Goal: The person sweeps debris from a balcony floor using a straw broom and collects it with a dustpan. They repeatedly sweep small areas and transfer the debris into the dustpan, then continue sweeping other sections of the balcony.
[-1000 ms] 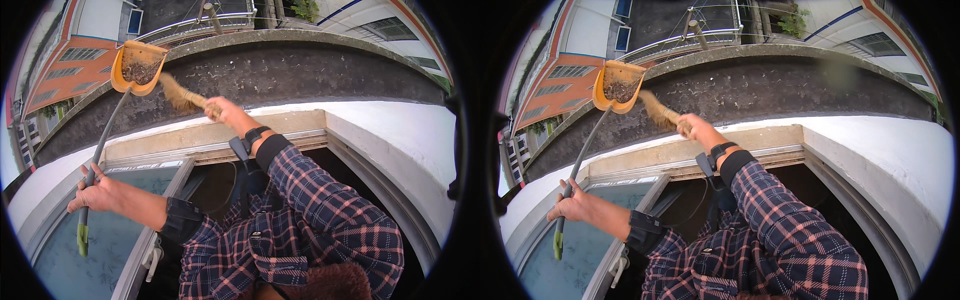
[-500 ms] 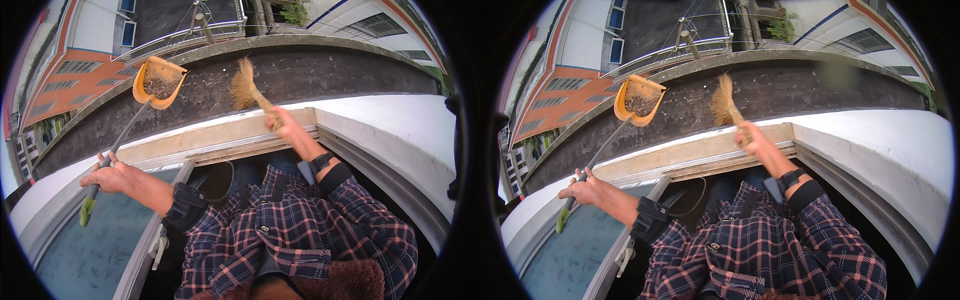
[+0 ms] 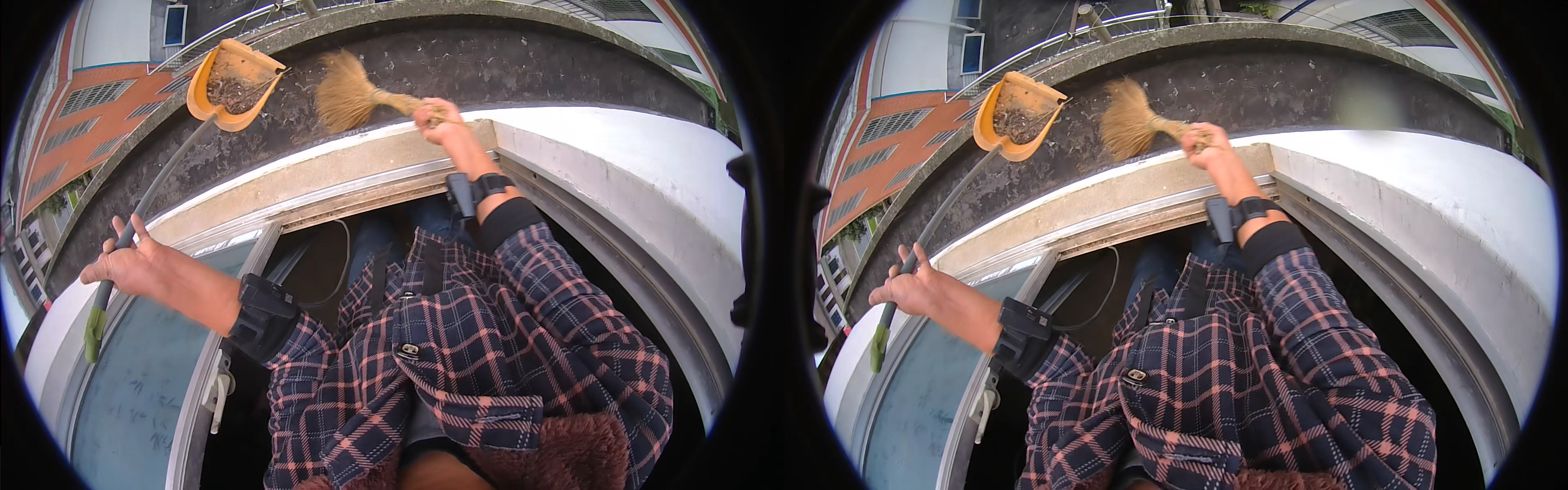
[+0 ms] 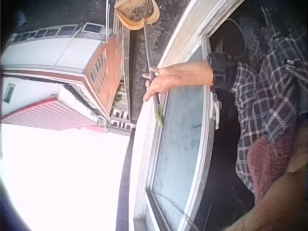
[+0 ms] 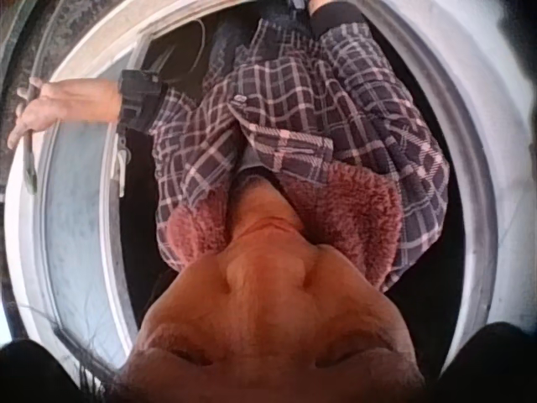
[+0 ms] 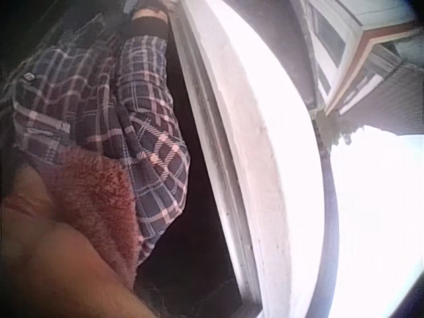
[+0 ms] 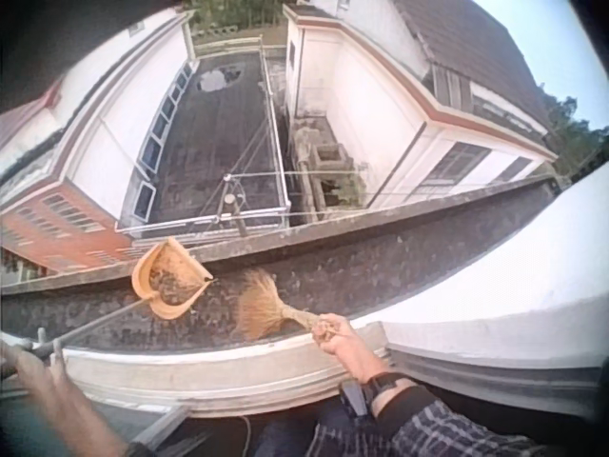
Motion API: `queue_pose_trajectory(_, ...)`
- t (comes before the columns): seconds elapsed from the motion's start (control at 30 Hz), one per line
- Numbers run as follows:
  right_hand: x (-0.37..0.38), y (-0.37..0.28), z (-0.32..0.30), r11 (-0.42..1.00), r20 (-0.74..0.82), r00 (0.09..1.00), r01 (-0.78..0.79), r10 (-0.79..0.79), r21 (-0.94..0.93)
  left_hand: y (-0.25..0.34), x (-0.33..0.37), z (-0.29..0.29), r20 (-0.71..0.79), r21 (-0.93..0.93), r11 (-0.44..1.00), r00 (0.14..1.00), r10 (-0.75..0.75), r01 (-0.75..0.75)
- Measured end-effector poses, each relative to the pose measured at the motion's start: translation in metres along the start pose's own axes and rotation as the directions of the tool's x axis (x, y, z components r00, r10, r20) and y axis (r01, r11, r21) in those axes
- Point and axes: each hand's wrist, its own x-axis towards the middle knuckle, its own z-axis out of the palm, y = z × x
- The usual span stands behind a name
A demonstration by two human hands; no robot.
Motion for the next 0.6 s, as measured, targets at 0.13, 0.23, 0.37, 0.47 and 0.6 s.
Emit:
queue_pose_trajectory(0.13,-0.051,-0.041,-0.015,0.995,0.029,0.995,0.099,-0.100,0.011,-0.009,-0.013,0.001,0.048,0.046,0.998,0.998,-0.044,0.042)
queue_pose_trajectory(0.23,-0.073,-0.033,-0.018,0.993,0.046,0.992,0.116,-0.116,-0.002,-0.014,-0.020,0.001,0.110,0.072,0.995,0.991,-0.076,0.068)
queue_pose_trajectory(0.37,-0.106,-0.002,-0.020,0.996,0.137,0.986,0.094,-0.095,0.009,-0.029,-0.029,-0.002,0.206,0.137,0.986,0.971,-0.119,0.092)
queue_pose_trajectory(0.47,-0.148,0.014,-0.015,0.992,0.210,0.970,0.116,-0.124,0.050,-0.049,-0.038,-0.003,0.263,0.185,0.975,0.950,-0.169,0.122)
queue_pose_trajectory(0.6,-0.182,0.029,-0.001,0.962,0.125,0.954,0.273,-0.271,-0.001,-0.087,-0.055,-0.004,0.365,0.201,0.972,0.912,-0.189,0.120)
